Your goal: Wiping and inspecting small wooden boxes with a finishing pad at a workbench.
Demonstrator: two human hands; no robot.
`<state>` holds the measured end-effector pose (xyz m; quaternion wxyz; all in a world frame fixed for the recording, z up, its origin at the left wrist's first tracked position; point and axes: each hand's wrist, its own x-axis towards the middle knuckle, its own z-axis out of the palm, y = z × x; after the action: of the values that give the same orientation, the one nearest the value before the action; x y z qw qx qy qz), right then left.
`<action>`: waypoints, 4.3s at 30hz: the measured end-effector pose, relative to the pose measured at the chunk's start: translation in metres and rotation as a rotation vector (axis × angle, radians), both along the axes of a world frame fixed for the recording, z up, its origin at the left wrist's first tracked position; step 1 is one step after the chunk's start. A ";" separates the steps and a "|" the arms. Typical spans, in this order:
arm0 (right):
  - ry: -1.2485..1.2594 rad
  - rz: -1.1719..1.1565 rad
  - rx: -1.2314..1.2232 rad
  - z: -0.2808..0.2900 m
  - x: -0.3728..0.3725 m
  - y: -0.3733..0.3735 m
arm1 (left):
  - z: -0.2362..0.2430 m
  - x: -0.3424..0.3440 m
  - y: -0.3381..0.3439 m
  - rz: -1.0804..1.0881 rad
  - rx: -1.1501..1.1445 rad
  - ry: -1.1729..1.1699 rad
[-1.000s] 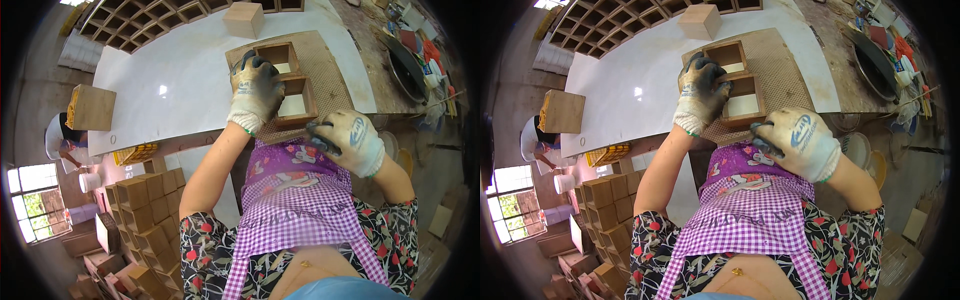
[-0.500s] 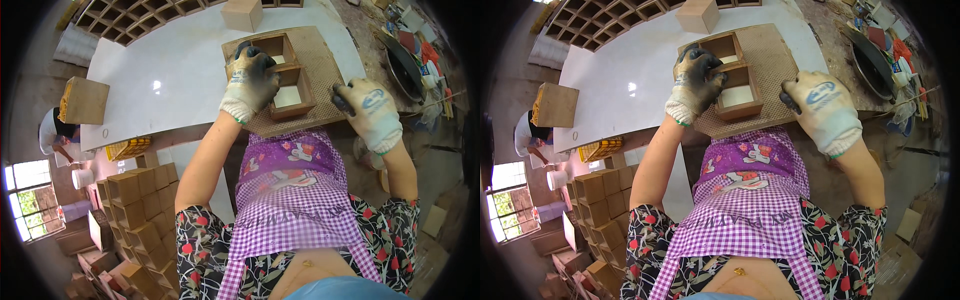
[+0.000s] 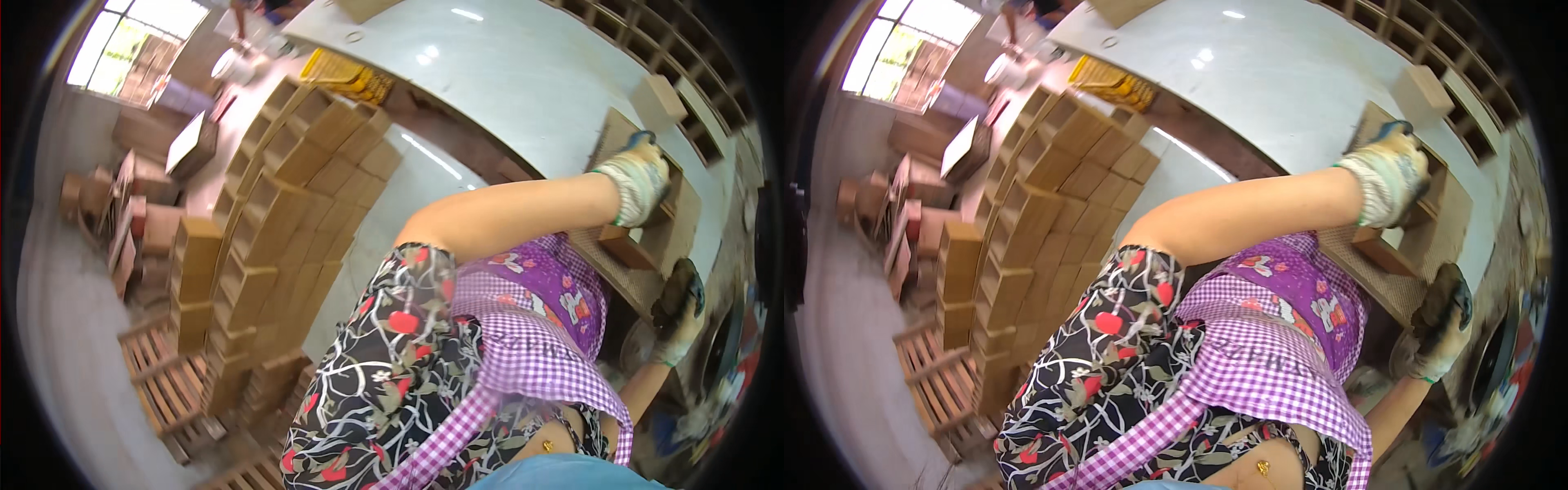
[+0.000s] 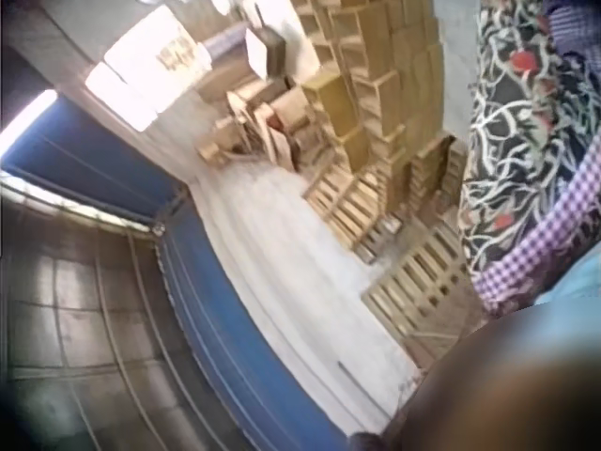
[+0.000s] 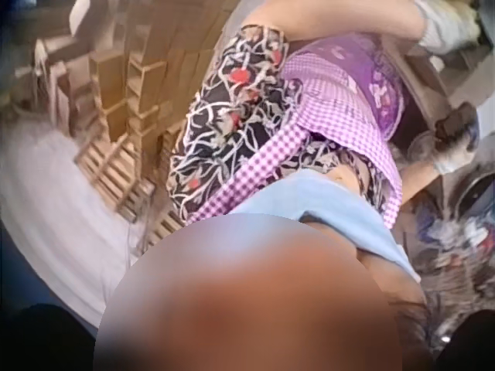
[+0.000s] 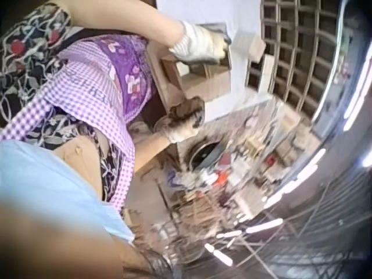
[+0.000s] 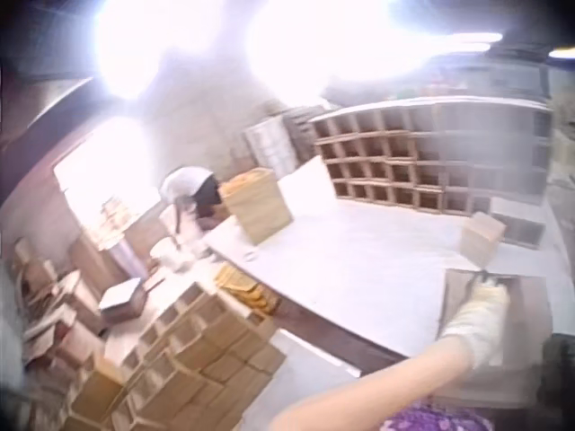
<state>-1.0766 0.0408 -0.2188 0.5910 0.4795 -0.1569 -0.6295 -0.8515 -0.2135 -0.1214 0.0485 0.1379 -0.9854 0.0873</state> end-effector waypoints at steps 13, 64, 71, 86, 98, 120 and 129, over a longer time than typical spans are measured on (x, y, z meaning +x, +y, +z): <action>2.278 0.080 0.125 -0.024 0.070 -0.036 | 0.035 0.156 -0.005 0.402 0.385 0.129; 1.967 -0.267 0.211 -0.048 0.043 -0.022 | 0.037 0.295 -0.129 0.778 0.163 0.205; 1.958 -0.204 0.157 -0.008 0.059 -0.033 | 0.030 0.059 -0.076 0.265 0.111 -0.032; 2.158 -0.011 0.470 0.006 0.065 -0.029 | 0.007 -0.245 -0.170 0.454 0.431 -0.086; 2.363 0.070 0.415 0.016 0.061 -0.031 | -0.025 -0.284 -0.128 0.275 -0.418 0.143; 2.365 0.142 0.494 0.015 0.058 -0.012 | -0.106 -0.322 -0.091 0.341 1.083 0.962; 1.382 -0.623 0.024 -0.029 0.032 0.000 | -0.040 -0.216 -0.047 -0.123 1.585 1.071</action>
<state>-1.0444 0.0410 -0.2475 0.3443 -0.0842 0.1277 -0.9263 -1.0674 -0.2602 -0.1611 0.3897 0.1003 -0.6105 -0.6821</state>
